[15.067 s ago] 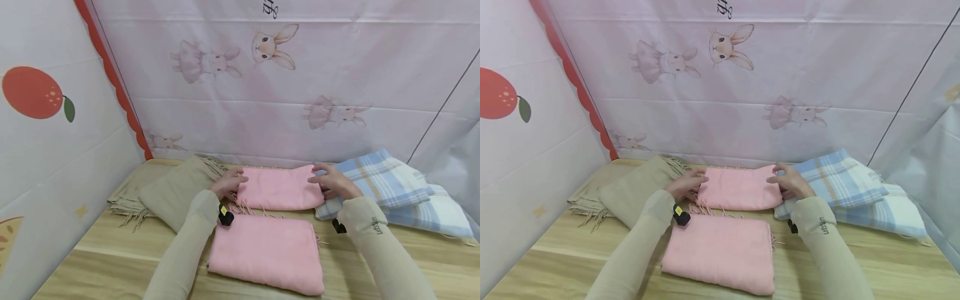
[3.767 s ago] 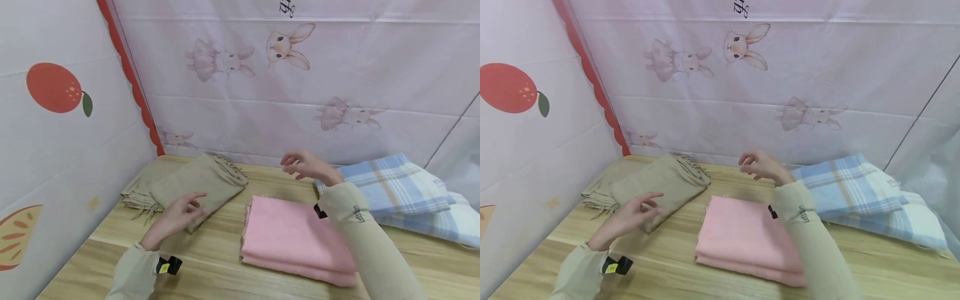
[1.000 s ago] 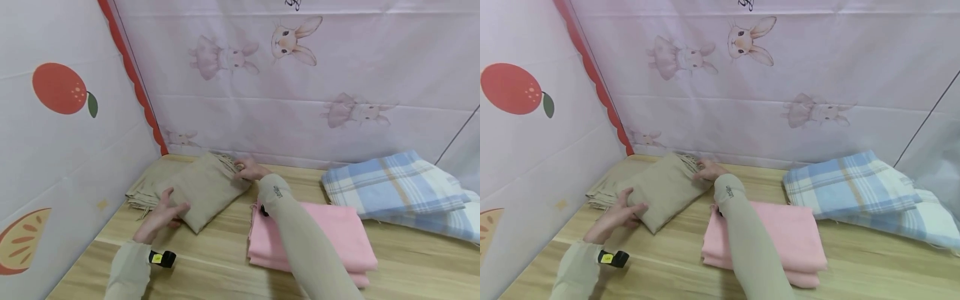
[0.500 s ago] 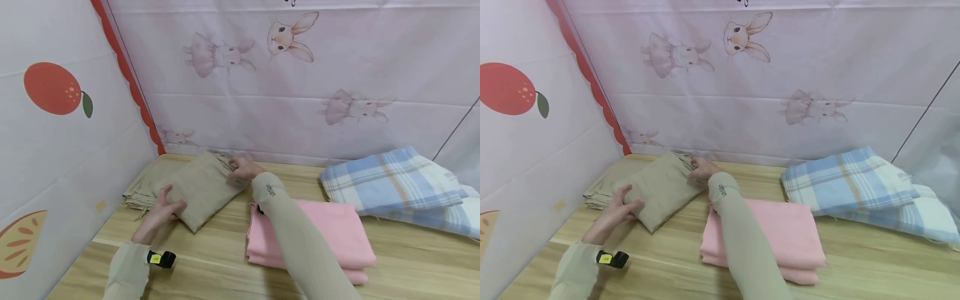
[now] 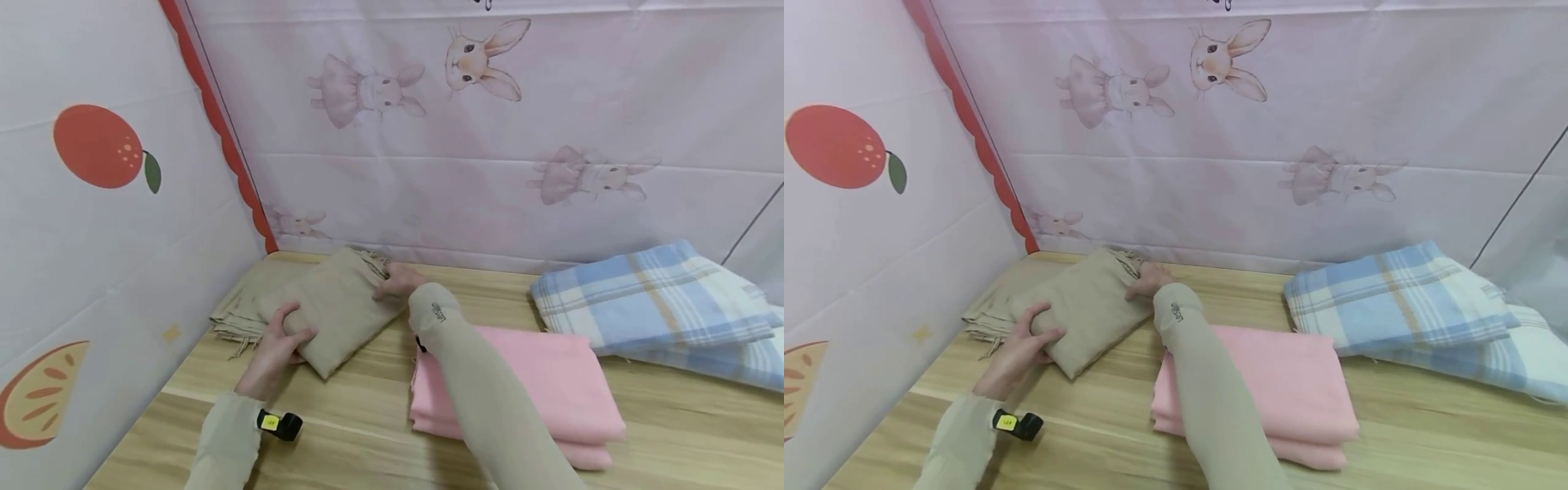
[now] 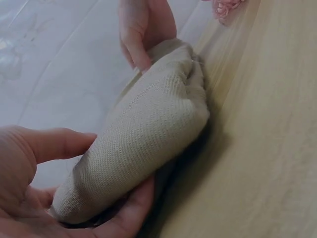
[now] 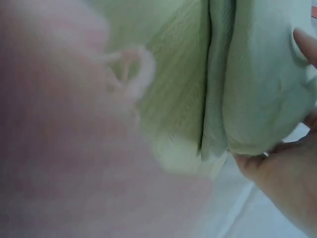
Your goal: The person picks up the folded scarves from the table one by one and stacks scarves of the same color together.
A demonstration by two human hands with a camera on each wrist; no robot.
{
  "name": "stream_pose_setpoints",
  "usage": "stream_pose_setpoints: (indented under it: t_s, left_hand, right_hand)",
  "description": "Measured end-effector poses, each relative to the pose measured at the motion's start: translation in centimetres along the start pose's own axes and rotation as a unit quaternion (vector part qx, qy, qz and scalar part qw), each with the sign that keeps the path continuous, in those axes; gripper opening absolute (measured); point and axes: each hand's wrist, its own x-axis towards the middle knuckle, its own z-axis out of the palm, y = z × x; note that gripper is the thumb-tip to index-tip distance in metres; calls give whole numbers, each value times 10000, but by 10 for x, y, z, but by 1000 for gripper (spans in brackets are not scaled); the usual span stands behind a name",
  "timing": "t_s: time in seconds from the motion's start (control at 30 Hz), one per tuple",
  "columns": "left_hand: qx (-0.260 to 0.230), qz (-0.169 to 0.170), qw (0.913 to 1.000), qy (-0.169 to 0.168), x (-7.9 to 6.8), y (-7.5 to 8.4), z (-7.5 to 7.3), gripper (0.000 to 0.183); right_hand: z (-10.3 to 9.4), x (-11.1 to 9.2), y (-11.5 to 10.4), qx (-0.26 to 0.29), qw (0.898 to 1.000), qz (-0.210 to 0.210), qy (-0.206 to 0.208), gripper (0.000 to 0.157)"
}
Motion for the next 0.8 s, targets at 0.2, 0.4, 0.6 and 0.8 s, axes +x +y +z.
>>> stream_pose_setpoints:
  t_s: [0.2,0.4,0.6,0.8]
  left_hand:
    - [-110,2,9999,-10,-1,1,0,74]
    - [-162,29,9998,-96,-3,3,-9,73]
    - [142,95,9998,-136,-3,6,-24,71]
    - [716,50,9973,-150,-2,6,-26,68]
  right_hand:
    - [1,0,2,116,9992,-365,150,28]
    - [-5,-6,0,876,9946,-544,73,34]
    - [-7,-13,-2,1446,9887,-244,-299,24]
    - [-6,-19,-3,1600,9863,-82,-404,47]
